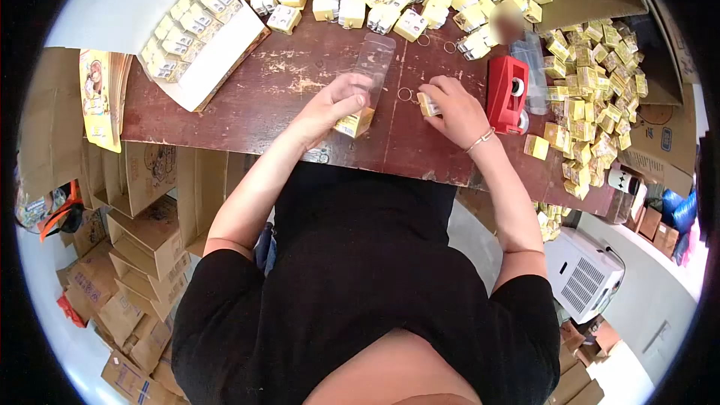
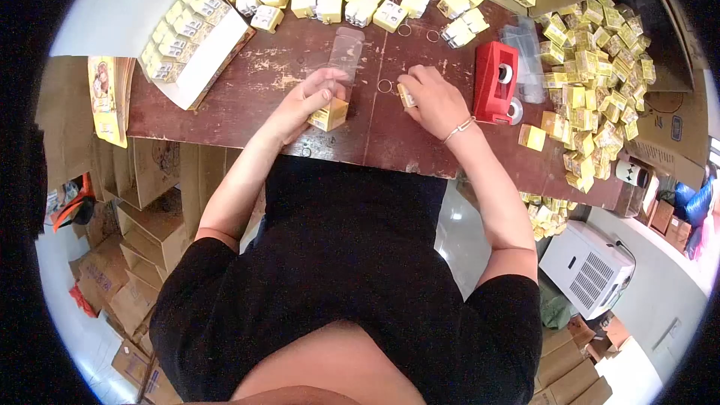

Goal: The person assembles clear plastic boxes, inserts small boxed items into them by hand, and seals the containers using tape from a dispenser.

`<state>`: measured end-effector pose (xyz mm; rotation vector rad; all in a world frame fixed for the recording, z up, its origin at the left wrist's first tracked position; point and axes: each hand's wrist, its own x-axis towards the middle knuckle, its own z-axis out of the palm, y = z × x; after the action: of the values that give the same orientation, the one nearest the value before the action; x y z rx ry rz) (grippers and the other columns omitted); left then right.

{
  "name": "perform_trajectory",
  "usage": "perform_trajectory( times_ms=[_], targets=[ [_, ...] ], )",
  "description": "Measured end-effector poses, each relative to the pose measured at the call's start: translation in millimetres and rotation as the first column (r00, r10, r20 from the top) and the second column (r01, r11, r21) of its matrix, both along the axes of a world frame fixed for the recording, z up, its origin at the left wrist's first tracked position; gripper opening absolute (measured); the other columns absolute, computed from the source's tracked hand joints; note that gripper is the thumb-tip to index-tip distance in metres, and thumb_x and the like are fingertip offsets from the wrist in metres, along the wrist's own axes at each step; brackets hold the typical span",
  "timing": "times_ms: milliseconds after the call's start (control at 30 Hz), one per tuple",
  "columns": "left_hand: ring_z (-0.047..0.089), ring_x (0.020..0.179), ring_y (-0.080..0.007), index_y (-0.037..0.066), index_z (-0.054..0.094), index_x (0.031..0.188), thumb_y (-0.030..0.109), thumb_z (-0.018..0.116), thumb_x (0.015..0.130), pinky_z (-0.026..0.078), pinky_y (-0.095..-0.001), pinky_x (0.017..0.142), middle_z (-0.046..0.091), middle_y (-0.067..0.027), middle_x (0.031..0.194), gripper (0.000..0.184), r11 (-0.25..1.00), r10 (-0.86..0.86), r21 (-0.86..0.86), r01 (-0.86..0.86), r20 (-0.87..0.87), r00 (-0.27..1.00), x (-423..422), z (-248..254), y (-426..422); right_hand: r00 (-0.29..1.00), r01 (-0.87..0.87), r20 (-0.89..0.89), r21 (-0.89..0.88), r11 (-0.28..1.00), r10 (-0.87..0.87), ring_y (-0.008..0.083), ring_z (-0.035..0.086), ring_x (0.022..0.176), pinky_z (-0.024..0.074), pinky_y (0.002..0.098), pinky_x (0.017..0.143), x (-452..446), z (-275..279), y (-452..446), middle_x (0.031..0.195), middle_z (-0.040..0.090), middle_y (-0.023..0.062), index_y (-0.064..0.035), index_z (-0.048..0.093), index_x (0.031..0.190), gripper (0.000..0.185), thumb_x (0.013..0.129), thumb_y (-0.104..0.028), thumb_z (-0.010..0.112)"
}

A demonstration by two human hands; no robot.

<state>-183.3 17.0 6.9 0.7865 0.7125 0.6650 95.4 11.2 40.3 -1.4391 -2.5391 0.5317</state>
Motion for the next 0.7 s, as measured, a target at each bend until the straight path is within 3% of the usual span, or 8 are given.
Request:
perform_trajectory(
  times_ms=[100, 167, 200, 300, 400, 433, 600, 700],
  targets=[
    [0.055, 0.096, -0.0097, 0.008, 0.049, 0.123, 0.022, 0.067, 0.086, 0.043, -0.0257, 0.087, 0.055, -0.0024, 0.104, 0.044, 0.982, -0.051, 0.164, 0.097, -0.263, 0.963, -10, 5, 2, 0.987, 0.002, -0.156, -0.15, 0.989, -0.026, 0.0334, 0.059, 0.096, 0.0498, 0.0408, 0.083, 13, 13, 14, 0.106, 0.057, 0.0133, -0.005, 0.055, 0.111, 0.043, 0.072, -0.006, 0.073],
    [0.055, 0.093, -0.0098, 0.006, 0.051, 0.119, 0.024, 0.071, 0.084, 0.044, -0.0261, 0.084, 0.056, -0.0026, 0.101, 0.044, 0.979, -0.055, 0.172, 0.108, -0.291, 0.955, -12, 11, 2, 0.964, 0.021, -0.249, -0.264, 0.964, -0.089, 0.0327, 0.06, 0.097, 0.0493, 0.0388, 0.085, 20, 37, 19, 0.108, 0.058, 0.0131, -0.005, 0.055, 0.111, 0.046, 0.07, -0.008, 0.076],
    [0.055, 0.09, -0.0098, 0.005, 0.052, 0.115, 0.026, 0.074, 0.081, 0.045, -0.0264, 0.081, 0.057, -0.0028, 0.099, 0.045, 0.975, -0.068, 0.179, 0.129, -0.316, 0.946, -11, 12, 2, 0.964, -0.046, -0.266, -0.129, 0.991, 0.01, 0.0312, 0.06, 0.099, 0.049, 0.0369, 0.086, 22, 52, 21, 0.11, 0.058, 0.0118, -0.0058, 0.057, 0.11, 0.048, 0.068, -0.008, 0.078],
    [0.055, 0.086, -0.0099, 0.004, 0.053, 0.112, 0.024, 0.077, 0.079, 0.044, -0.0253, 0.078, 0.056, -0.0028, 0.097, 0.046, 0.957, -0.143, 0.194, 0.214, -0.325, 0.935, -4, 11, 3, 0.979, -0.052, -0.197, 0.008, 0.999, 0.053, 0.0272, 0.058, 0.098, 0.0489, 0.0345, 0.084, 27, 93, 23, 0.108, 0.057, 0.0087, -0.0073, 0.06, 0.109, 0.047, 0.066, -0.006, 0.079],
    [0.058, 0.089, -0.009, 0.004, 0.047, 0.119, 0.015, 0.076, 0.079, 0.048, -0.0252, 0.078, 0.054, -0.0041, 0.099, 0.051, 0.896, -0.227, 0.272, 0.352, -0.399, 0.888, 12, 5, 5, 0.966, -0.054, -0.258, -0.124, 0.991, 0.021, 0.0211, 0.059, 0.093, 0.0492, 0.0287, 0.078, 28, 119, 27, 0.106, 0.056, 0.0062, -0.0075, 0.059, 0.112, 0.047, 0.069, -0.003, 0.077],
    [0.056, 0.086, -0.0108, 0.003, 0.053, 0.109, 0.024, 0.08, 0.075, 0.046, -0.0263, 0.076, 0.057, -0.0049, 0.093, 0.048, 0.911, -0.207, 0.264, 0.316, -0.37, 0.906, 19, 8, 4, 0.97, -0.066, -0.24, -0.116, 0.991, 0.037, 0.0218, 0.059, 0.092, 0.0495, 0.029, 0.078, 26, 121, 27, 0.105, 0.056, 0.0065, -0.0074, 0.059, 0.113, 0.046, 0.07, -0.003, 0.075],
    [0.059, 0.094, -0.0131, 0.003, 0.052, 0.111, 0.023, 0.081, 0.073, 0.048, -0.0308, 0.08, 0.06, -0.0071, 0.095, 0.051, 0.869, -0.249, 0.31, 0.385, -0.399, 0.883, 49, 14, 5, 0.962, -0.227, -0.194, -0.179, 0.957, 0.192, 0.031, 0.06, 0.099, 0.051, 0.0375, 0.084, 8, 102, 25, 0.113, 0.055, 0.01, -0.0062, 0.056, 0.116, 0.043, 0.075, -0.003, 0.071],
    [0.06, 0.099, -0.0184, 0.003, 0.047, 0.116, 0.021, 0.082, 0.072, 0.048, -0.0341, 0.085, 0.062, -0.0115, 0.104, 0.059, 0.816, -0.145, 0.502, 0.285, -0.3, 0.943, 67, 6, 3, 0.942, -0.28, -0.241, -0.189, 0.941, 0.232, 0.0298, 0.06, 0.107, 0.0506, 0.0358, 0.089, 6, 91, 15, 0.121, 0.057, 0.0115, -0.0087, 0.056, 0.123, 0.053, 0.074, 0.004, 0.068]
  ],
)
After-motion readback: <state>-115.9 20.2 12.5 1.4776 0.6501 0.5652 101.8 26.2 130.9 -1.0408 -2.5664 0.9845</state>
